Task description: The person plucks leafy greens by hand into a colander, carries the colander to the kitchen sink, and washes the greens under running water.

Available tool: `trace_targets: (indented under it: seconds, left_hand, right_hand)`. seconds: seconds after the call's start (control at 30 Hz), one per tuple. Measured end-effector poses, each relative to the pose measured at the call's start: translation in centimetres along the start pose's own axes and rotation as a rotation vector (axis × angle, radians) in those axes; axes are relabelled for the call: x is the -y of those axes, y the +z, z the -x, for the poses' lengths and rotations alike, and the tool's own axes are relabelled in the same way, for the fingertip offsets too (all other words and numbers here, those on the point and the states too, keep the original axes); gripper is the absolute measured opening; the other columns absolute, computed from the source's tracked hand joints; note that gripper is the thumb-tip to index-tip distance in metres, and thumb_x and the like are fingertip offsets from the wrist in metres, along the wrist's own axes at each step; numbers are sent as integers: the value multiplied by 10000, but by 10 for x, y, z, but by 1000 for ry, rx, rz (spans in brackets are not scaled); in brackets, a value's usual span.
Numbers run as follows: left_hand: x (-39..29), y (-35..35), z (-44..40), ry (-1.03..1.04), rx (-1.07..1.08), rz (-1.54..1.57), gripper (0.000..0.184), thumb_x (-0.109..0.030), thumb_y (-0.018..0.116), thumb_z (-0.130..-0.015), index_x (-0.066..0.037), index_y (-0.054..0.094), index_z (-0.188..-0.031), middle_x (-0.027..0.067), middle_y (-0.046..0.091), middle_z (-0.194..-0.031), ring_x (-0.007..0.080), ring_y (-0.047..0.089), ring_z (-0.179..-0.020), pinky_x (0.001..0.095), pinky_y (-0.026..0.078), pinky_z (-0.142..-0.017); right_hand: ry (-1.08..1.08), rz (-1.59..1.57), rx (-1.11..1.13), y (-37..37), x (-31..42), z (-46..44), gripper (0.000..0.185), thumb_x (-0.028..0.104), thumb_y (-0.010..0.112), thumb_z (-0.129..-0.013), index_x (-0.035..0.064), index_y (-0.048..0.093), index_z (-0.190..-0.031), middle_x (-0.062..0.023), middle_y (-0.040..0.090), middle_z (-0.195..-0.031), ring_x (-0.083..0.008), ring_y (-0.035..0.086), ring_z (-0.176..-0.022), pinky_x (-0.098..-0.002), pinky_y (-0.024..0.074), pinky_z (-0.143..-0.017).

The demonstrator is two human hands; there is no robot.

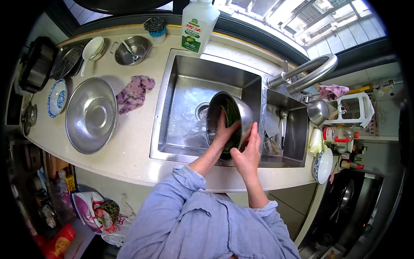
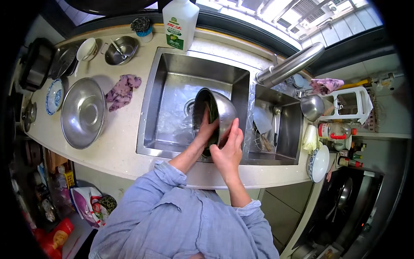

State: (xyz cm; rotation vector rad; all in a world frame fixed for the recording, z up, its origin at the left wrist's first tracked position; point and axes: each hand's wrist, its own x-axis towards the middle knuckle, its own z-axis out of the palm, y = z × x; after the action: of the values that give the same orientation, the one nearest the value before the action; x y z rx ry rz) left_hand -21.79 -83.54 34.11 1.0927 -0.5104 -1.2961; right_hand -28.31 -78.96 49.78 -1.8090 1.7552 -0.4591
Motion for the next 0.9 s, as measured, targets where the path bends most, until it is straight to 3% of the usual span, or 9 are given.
trace_targets:
  seconds: [0.13,0.23,0.33,0.47,0.53,0.63,0.7,0.83,0.9]
  left_hand:
    - [-33,3,13,-127,7,207,658,-141,583,-803,-75,216,-1344,123,444,-1213,211,477,-1068,294,424,-864]
    - [10,-10,1,-283,84,572,530,-79,549,-809,-75,289,-1271,118,509,-1091,204,538,-957,309,477,-789]
    - [22,-16,7,-366,150,650,388,-232,448,-877,-43,362,-1205,141,518,-1061,233,562,-911,357,504,-764]
    - [-27,-9,28,-425,194,662,507,-453,303,-908,-15,435,-1128,148,520,-1038,299,563,-910,406,497,-789]
    - [-44,0,31,-478,170,782,495,-443,283,-913,-25,437,-1129,147,520,-1042,334,557,-916,430,491,-802]
    - [-34,3,21,-110,85,250,523,-287,450,-891,-7,277,-1298,146,428,-1224,274,473,-1076,343,413,-896]
    - [-18,2,14,87,14,-6,743,-149,582,-827,-15,102,-1379,143,326,-1333,217,377,-1170,277,315,-962]
    - [-63,33,44,-58,22,16,746,-222,598,-822,9,146,-1369,157,347,-1317,214,376,-1175,291,304,-978]
    - [-47,39,41,76,-15,-424,621,-250,583,-827,8,303,-1317,215,327,-1339,260,388,-1194,316,315,-975]
  right_hand:
    - [-130,142,-20,7,12,3,912,112,607,-590,148,151,-1379,-249,298,-1253,-441,417,-1079,-458,425,-832]
    - [-208,204,-62,12,13,5,910,104,607,-573,134,176,-1374,-219,324,-1234,-406,451,-1038,-428,441,-804]
    - [-248,234,-81,11,15,7,936,104,618,-558,134,167,-1378,-218,321,-1230,-418,450,-1039,-438,447,-797]
    - [-260,222,-93,10,13,10,967,126,643,-544,168,163,-1382,-256,304,-1239,-452,431,-1055,-451,451,-802]
    - [-237,202,-89,7,8,10,968,131,647,-544,174,165,-1383,-261,302,-1240,-462,429,-1056,-452,452,-802]
    - [-119,-10,-59,-3,-12,6,941,97,615,-561,156,163,-1385,-209,339,-1234,-376,478,-1017,-395,451,-805]
    - [-26,-209,-46,-11,-31,0,912,70,587,-570,123,176,-1382,-170,402,-1184,-304,517,-952,-331,442,-807]
    - [8,-737,-90,-22,-109,-26,714,2,516,-622,22,333,-1311,-122,470,-1115,-203,531,-953,-273,449,-780]
    - [161,-1050,22,-47,-129,-35,662,-51,475,-607,24,389,-1259,-60,529,-1006,-130,531,-871,-223,450,-701]
